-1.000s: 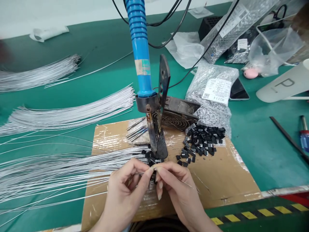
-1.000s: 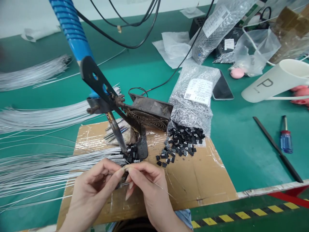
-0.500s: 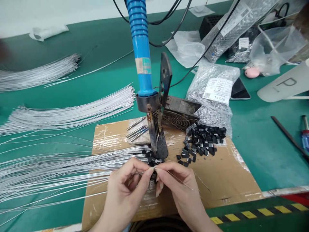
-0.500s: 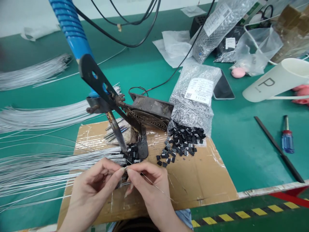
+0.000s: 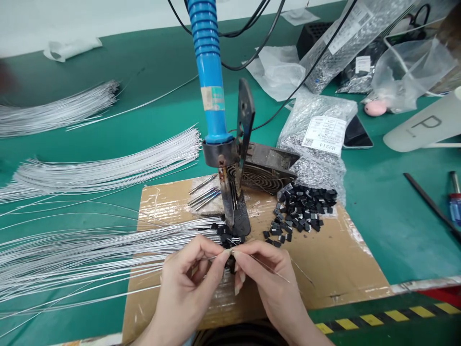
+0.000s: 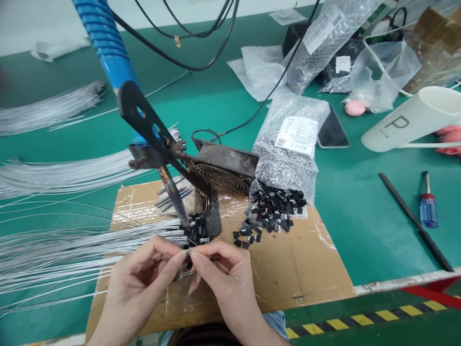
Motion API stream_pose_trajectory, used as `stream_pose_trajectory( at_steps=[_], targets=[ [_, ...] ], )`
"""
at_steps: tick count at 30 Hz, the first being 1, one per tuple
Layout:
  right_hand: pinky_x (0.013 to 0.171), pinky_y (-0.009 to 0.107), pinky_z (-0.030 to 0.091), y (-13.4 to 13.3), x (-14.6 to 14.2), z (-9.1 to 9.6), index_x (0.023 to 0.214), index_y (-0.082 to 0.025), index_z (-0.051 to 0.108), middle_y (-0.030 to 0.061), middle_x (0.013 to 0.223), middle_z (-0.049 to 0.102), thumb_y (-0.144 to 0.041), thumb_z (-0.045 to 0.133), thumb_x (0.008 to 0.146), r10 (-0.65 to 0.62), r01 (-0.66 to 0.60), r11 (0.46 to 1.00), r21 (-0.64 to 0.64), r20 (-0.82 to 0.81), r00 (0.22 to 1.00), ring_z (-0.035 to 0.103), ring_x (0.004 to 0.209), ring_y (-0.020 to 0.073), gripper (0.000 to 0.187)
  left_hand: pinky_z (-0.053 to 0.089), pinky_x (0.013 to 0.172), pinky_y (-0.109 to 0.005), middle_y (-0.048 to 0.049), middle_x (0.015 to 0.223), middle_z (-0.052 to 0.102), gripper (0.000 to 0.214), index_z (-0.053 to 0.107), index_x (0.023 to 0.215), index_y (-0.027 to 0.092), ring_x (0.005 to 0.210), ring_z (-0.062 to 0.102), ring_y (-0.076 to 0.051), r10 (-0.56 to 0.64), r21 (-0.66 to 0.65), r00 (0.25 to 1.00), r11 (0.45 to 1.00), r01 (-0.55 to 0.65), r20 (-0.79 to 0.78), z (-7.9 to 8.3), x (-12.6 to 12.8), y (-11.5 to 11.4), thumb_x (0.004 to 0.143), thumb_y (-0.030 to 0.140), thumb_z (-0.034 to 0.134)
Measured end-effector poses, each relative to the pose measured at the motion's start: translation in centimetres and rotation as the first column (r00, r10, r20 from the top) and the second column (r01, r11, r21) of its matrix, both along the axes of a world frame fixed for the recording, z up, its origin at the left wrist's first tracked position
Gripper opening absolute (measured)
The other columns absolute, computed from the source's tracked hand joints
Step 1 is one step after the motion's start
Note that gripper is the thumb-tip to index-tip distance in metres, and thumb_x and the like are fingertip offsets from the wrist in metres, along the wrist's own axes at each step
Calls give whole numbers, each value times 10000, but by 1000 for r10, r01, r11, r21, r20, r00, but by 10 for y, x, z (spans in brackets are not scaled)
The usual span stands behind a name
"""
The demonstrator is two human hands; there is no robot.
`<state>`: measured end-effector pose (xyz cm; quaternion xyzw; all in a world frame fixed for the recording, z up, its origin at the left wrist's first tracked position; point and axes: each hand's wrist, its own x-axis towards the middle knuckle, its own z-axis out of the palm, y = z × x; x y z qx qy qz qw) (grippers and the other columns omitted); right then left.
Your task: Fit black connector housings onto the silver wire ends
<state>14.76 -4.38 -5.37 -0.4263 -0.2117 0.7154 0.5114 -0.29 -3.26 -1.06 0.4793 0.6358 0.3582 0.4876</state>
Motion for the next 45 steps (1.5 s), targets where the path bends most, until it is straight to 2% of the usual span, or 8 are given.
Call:
stream_pose_trajectory(
  at_steps=[16, 23, 31, 36, 39, 42, 43, 45],
  targets=[
    [556, 207, 534, 7, 11, 0, 799, -173, 830, -19, 680, 698, -366, 850, 896, 117, -118, 993, -13, -21, 993, 646, 503, 85, 217, 248, 519, -268, 37, 590, 544, 231, 698, 752, 194, 520, 374, -107, -41, 5, 999, 999, 41, -2, -2, -3, 0, 947, 315, 718],
    [562, 193, 526, 4, 5, -1, 819, -193, 847, -25, 689, 705, -341, 856, 892, 56, -57, 998, -19, -65, 996, 666, 502, 78, 166, 265, 514, -267, 36, 606, 567, 200, 724, 767, 198, 516, 383, -101, -12, 80, 998, 997, 17, -65, -7, 1, -3, 948, 282, 713],
    [529, 197, 541, -1, -9, 0, 805, -206, 865, -13, 646, 704, -378, 886, 844, -83, 74, 995, -65, -139, 987, 630, 501, 87, 178, 393, 519, -228, 8, 651, 705, 150, 726, 779, 206, 540, 577, -115, 79, 126, 994, 990, -69, -81, -11, 7, -8, 922, 246, 741],
    [555, 213, 562, -5, -10, 0, 829, -229, 870, -7, 682, 723, -393, 866, 870, -78, 75, 997, -35, -79, 994, 646, 522, 96, 169, 422, 548, -213, 10, 667, 719, 142, 739, 781, 212, 575, 601, -118, 72, 95, 997, 993, -68, -33, -8, 9, -6, 921, 240, 740],
    [594, 265, 594, -8, 3, 4, 946, -252, 879, 24, 781, 753, -400, 818, 919, -66, 62, 997, 45, 99, 993, 697, 588, 142, 162, 382, 519, -212, 23, 644, 678, 142, 735, 783, 209, 544, 535, -109, 60, 81, 998, 995, -58, -18, -5, 8, -2, 922, 237, 738],
    [626, 277, 583, -7, 31, 4, 1029, -272, 863, 31, 854, 744, -328, 802, 932, -197, 117, 974, 193, 478, 856, 702, 672, 162, 126, 358, 511, -219, 24, 642, 637, 134, 737, 789, 202, 542, 491, -112, 62, 60, 997, 996, -60, -36, -2, 5, 1, 913, 254, 745],
    [647, 279, 578, -7, 43, 2, 1051, -279, 852, 32, 875, 749, -296, 792, 939, -263, 114, 956, 271, 612, 746, 705, 707, 169, 128, 359, 514, -220, 22, 646, 635, 124, 745, 805, 203, 550, 489, -116, 64, 50, 997, 997, -63, -31, -2, 4, 2, 911, 265, 744],
    [654, 294, 546, -5, 65, -5, 1029, -262, 828, 40, 889, 750, -264, 763, 954, -384, 24, 909, 416, 815, 434, 677, 730, 178, 99, 364, 519, -218, 18, 660, 648, 100, 763, 849, 209, 560, 491, -121, 72, 33, 997, 997, -72, -12, -1, 4, 3, 911, 284, 742]
  ],
)
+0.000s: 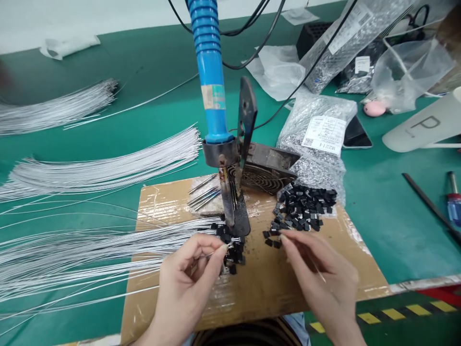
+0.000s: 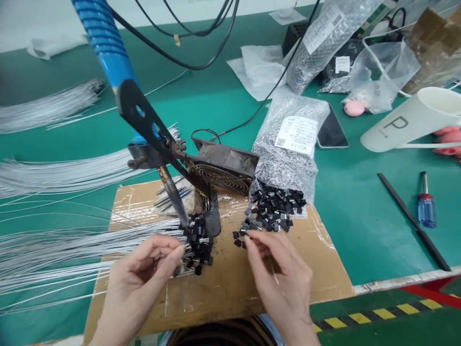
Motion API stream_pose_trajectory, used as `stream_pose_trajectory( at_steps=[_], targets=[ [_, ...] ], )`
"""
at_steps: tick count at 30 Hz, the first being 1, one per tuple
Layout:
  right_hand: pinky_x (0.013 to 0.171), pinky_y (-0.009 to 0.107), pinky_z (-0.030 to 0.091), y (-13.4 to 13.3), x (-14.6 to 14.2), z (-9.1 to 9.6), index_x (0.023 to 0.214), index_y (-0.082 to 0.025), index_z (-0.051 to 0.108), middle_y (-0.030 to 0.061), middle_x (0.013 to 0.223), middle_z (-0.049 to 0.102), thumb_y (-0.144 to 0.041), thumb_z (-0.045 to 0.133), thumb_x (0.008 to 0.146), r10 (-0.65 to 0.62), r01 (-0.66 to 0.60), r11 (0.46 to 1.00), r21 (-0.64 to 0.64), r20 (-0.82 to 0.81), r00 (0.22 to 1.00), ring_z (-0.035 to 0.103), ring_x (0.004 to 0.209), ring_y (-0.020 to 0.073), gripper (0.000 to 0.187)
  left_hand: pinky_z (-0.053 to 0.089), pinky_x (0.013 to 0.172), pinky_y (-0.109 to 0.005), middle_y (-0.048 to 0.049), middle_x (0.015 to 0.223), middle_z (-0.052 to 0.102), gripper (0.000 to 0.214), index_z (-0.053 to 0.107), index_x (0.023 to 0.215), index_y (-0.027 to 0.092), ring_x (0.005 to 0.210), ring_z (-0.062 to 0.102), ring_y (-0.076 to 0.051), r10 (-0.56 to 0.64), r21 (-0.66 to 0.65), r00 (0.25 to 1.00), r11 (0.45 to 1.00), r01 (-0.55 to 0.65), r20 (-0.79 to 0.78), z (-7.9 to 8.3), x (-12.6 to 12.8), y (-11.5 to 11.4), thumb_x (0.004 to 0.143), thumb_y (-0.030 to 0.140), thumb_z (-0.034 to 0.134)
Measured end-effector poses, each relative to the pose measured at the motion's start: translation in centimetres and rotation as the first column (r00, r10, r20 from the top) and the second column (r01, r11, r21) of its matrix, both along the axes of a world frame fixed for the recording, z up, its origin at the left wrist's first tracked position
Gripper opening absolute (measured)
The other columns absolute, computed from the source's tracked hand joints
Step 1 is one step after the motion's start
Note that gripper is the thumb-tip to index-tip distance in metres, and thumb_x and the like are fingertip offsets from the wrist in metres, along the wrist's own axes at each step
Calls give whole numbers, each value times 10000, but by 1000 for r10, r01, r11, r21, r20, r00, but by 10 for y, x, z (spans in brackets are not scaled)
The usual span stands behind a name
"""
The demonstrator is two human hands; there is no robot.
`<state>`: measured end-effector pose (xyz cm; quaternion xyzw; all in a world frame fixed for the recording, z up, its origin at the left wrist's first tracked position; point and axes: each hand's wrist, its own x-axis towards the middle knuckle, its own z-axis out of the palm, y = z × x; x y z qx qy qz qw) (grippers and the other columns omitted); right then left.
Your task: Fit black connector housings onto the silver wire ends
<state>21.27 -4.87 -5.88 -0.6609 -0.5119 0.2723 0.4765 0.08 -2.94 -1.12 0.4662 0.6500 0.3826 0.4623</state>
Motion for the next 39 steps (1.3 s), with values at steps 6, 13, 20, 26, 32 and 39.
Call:
stream_pose_trajectory(
  at_steps=[6, 13, 20, 26, 32, 39],
  targets=[
    [721, 328, 513, 2, 28, -19, 1069, -223, 762, 29, 852, 703, -194, 746, 971, 122, -186, 979, 89, 476, 871, 609, 732, 184, 104, 381, 534, -231, -1, 693, 680, 88, 780, 832, 207, 586, 532, -129, 11, -2, 1000, 1000, -11, -4, 0, 1, -1, 888, 269, 754],
    [734, 311, 512, -1, 26, -20, 1081, -228, 726, 29, 885, 683, -194, 726, 989, 196, -231, 972, 36, 417, 888, 618, 810, 191, 98, 373, 554, -240, 7, 698, 665, 98, 775, 826, 219, 591, 507, -121, 2, 3, 1000, 1000, -2, -4, -1, 0, -2, 906, 266, 743],
    [730, 295, 562, -5, 15, -16, 964, -239, 735, 29, 890, 755, -253, 745, 966, 91, -107, 993, 48, 264, 960, 686, 737, 175, 17, 353, 556, -240, 26, 669, 618, 147, 745, 811, 216, 581, 473, -115, -29, -7, 999, 1000, 29, -22, -2, -2, -2, 932, 297, 720],
    [691, 231, 608, -2, -15, 10, 944, -248, 792, 3, 782, 777, -315, 813, 912, -77, 28, 983, -182, -271, 959, 743, 694, 158, 76, 410, 588, -232, 8, 696, 663, 156, 724, 776, 214, 628, 553, -135, -26, -39, 999, 999, 25, -39, 1, -1, -1, 914, 287, 732],
    [556, 163, 539, 13, -40, 19, 936, -281, 824, -25, 703, 738, -291, 784, 943, 146, -238, 966, -103, -542, 828, 656, 588, 103, 43, 469, 646, -219, -27, 893, 804, 109, 752, 767, 215, 753, 693, -153, -19, -82, 995, 996, 27, 95, 12, 4, 5, 873, 235, 767],
    [551, 168, 484, 16, -51, 19, 913, -271, 819, -41, 678, 697, -262, 765, 955, 191, -311, 945, -98, -606, 772, 589, 583, 87, 69, 513, 692, -192, -28, 839, 803, 148, 748, 715, 191, 732, 702, -134, -41, -93, 973, 994, 64, 227, 18, 5, 10, 858, 191, 783]
  ],
)
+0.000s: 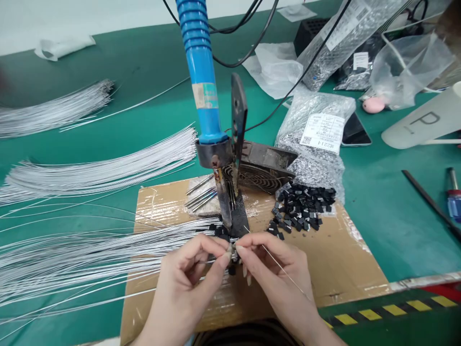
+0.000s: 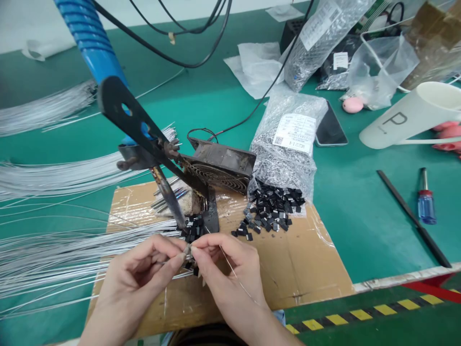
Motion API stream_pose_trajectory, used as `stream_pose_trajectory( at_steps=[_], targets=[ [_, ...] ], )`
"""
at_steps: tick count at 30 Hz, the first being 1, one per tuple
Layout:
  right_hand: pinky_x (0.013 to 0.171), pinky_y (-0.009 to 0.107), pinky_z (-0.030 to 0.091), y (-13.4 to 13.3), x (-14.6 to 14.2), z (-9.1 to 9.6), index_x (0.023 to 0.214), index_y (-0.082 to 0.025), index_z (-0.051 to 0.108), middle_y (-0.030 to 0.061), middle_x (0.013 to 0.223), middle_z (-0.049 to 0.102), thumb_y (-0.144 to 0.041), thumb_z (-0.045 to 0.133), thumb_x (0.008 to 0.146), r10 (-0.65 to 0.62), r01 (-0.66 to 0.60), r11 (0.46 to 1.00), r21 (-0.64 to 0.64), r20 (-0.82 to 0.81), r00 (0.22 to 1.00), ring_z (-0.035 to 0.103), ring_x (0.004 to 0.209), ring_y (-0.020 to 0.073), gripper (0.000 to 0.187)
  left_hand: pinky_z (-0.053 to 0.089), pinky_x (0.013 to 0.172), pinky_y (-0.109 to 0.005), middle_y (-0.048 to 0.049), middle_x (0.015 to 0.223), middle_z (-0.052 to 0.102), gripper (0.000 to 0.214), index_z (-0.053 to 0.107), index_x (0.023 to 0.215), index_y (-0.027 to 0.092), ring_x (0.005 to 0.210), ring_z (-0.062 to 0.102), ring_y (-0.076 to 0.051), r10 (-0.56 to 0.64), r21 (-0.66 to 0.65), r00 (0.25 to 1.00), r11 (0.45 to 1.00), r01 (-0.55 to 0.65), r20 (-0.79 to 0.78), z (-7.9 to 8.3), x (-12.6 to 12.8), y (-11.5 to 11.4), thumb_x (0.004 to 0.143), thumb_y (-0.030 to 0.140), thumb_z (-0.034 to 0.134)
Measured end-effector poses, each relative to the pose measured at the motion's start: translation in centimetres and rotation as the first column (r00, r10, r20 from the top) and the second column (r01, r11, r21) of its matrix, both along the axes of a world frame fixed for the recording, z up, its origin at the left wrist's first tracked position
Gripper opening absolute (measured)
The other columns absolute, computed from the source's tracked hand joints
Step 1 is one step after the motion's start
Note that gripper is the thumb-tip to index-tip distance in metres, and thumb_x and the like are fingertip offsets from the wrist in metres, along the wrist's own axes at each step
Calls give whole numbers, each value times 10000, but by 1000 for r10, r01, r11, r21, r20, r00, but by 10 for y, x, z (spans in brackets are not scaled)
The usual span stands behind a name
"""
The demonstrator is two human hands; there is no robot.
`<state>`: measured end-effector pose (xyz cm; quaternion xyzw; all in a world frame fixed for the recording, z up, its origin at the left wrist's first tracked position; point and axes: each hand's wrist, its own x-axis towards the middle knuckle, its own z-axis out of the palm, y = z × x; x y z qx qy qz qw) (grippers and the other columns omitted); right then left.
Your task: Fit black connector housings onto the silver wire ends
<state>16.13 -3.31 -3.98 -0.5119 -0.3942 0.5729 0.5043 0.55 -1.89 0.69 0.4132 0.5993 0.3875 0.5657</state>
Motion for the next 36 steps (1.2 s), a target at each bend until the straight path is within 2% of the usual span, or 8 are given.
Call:
stream_pose_trajectory(
  at_steps=[9, 14, 20, 24, 28, 30, 32, 36],
  targets=[
    [540, 190, 473, 0, 1, -1, 938, -273, 819, -41, 699, 695, -250, 753, 958, 17, -17, 1000, 9, 4, 1000, 582, 580, 91, 73, 530, 725, -171, -29, 867, 807, 147, 748, 739, 187, 759, 720, -128, -18, -12, 999, 1000, 18, 36, -1, -2, 1, 883, 188, 776],
    [560, 214, 478, 0, 2, 2, 940, -261, 803, -33, 725, 688, -254, 732, 976, 26, -29, 999, 38, 66, 998, 586, 594, 102, 80, 546, 730, -164, -35, 898, 810, 154, 748, 775, 192, 791, 735, -133, -121, 4, 993, 993, 121, 13, -5, -9, 4, 929, 198, 754],
    [671, 298, 524, -9, 6, 1, 1311, -293, 701, 1, 790, 626, -303, 390, 1126, -24, -30, 985, 173, 301, 953, 629, 685, 169, 362, 554, 764, -152, -26, 918, 796, 152, 745, 795, 202, 834, 744, -126, -138, 32, 990, 990, 139, -30, -12, -11, 5, 944, 176, 739],
    [726, 302, 532, -13, 5, 5, 1455, -304, 521, -39, 765, 627, -216, 385, 1100, -50, -34, 980, 196, 406, 912, 620, 652, 158, 390, 549, 754, -167, -31, 912, 797, 157, 735, 783, 197, 833, 742, -136, -135, 39, 989, 990, 137, -64, -12, -9, 8, 939, 182, 730],
    [672, 287, 461, -9, 7, 8, 1058, -268, 536, -49, 773, 550, -166, 440, 1049, -83, -47, 971, 236, 511, 856, 548, 640, 141, 140, 534, 700, -180, -38, 884, 799, 147, 725, 766, 191, 794, 724, -145, -113, 52, 988, 992, 119, -105, -9, -7, 15, 910, 205, 748],
    [651, 280, 424, -6, 10, 7, 870, -253, 447, -42, 772, 480, -148, 428, 1046, -52, -92, 963, 255, 508, 860, 514, 662, 142, 205, 526, 688, -188, -42, 890, 798, 150, 727, 768, 189, 790, 713, -149, -113, 48, 984, 992, 121, -136, -7, -8, 17, 915, 218, 738],
    [663, 277, 421, -3, 12, 6, 830, -247, 412, -29, 792, 470, -138, 435, 1043, -9, -125, 955, 269, 449, 894, 508, 704, 149, 241, 512, 667, -191, -40, 865, 789, 158, 723, 756, 187, 768, 699, -148, -108, 52, 981, 992, 118, -164, -6, -8, 18, 910, 223, 734],
    [846, 301, 495, 0, 10, 4, 854, -235, 523, 51, 1047, 623, -135, 532, 1025, 7, -85, 963, 256, 291, 957, 631, 967, 187, 199, 487, 638, -183, -22, 816, 769, 150, 714, 749, 183, 711, 665, -130, -90, 54, 983, 994, 100, -162, -5, -10, 19, 892, 217, 747]
  ],
)
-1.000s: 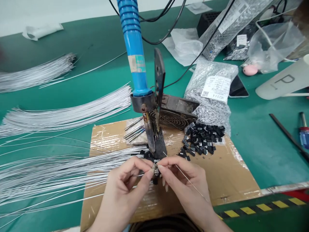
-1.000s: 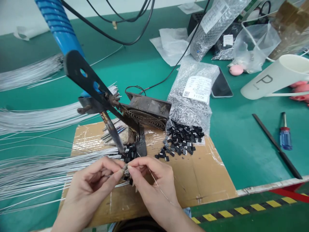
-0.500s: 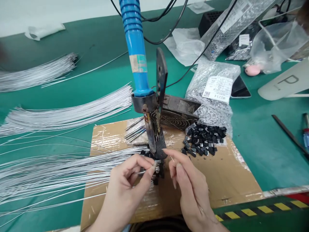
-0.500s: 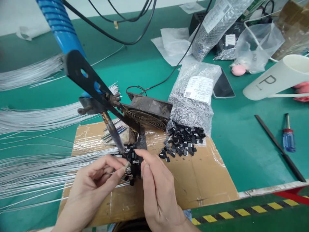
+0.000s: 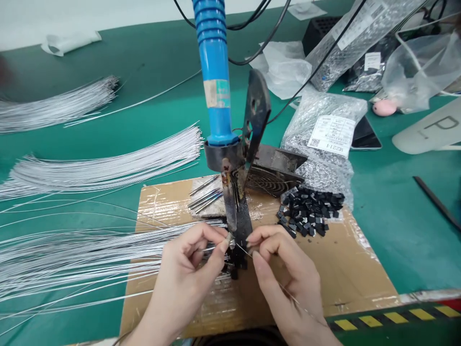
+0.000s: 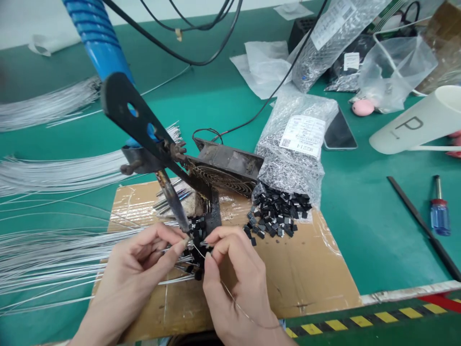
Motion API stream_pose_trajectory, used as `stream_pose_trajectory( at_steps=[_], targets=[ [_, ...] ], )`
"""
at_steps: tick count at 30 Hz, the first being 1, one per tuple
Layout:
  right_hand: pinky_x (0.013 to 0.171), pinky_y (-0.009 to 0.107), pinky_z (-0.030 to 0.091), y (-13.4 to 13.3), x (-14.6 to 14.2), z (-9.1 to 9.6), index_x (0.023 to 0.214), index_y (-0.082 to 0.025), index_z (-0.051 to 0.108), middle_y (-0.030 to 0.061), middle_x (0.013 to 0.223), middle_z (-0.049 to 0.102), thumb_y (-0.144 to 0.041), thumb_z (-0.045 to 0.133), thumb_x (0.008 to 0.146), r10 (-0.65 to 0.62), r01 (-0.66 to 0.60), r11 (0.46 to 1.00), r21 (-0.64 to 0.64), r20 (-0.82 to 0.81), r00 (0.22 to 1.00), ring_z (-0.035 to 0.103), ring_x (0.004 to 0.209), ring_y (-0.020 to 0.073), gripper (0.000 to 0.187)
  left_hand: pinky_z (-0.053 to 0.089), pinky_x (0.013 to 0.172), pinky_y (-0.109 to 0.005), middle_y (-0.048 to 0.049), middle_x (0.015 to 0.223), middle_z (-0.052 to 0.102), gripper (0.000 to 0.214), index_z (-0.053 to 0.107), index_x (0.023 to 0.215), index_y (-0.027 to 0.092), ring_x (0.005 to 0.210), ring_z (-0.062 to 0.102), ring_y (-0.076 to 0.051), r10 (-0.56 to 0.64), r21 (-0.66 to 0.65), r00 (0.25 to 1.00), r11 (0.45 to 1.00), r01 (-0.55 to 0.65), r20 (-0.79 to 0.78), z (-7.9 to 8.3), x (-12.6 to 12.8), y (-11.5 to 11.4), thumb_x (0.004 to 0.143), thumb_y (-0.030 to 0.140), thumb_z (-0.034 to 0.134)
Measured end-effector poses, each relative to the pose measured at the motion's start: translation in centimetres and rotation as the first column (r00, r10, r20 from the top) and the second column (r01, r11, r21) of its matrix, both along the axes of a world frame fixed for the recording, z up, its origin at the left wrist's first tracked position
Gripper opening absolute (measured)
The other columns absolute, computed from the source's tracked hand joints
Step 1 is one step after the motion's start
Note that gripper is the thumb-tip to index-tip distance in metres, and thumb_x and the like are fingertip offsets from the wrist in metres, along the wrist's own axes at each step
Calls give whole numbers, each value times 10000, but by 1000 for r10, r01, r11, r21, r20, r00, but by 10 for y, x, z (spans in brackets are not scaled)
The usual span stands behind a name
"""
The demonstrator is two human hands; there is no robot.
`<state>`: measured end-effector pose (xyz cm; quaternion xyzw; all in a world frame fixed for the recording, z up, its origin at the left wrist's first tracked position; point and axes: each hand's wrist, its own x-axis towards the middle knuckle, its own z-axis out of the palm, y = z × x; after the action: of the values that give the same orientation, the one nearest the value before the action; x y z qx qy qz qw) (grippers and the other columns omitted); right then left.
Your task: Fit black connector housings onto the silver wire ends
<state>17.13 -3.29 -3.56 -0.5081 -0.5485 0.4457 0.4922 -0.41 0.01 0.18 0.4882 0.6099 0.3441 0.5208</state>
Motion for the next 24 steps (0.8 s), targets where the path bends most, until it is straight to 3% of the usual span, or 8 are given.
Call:
stream_pose_trajectory(
  at_steps=[5, 10, 24],
  targets=[
    [982, 337, 526, 1, -5, 3, 833, -233, 609, 96, 1216, 723, -163, 631, 1002, -58, 46, 993, -108, -103, 993, 703, 1164, 238, 185, 472, 634, -176, -9, 772, 740, 144, 714, 762, 180, 691, 630, -118, 2, -5, 1000, 1000, -2, 11, 0, 2, 3, 905, 196, 726],
    [934, 306, 549, 1, -5, 5, 822, -238, 609, 87, 1225, 778, -190, 647, 992, -70, 44, 981, -189, -131, 989, 747, 1144, 233, 181, 450, 619, -165, 12, 736, 698, 150, 707, 762, 182, 677, 608, -106, -5, 20, 1000, 1000, 5, -5, 2, 3, 7, 911, 170, 720],
    [918, 304, 567, 6, -8, 9, 783, -236, 610, 90, 1200, 803, -147, 671, 942, -102, 79, 984, -160, -139, 985, 765, 1089, 227, 193, 415, 566, -164, 22, 730, 681, 146, 703, 739, 184, 617, 555, -91, 40, 47, 999, 998, -41, 13, 5, 6, 11, 874, 140, 740]
  ],
)
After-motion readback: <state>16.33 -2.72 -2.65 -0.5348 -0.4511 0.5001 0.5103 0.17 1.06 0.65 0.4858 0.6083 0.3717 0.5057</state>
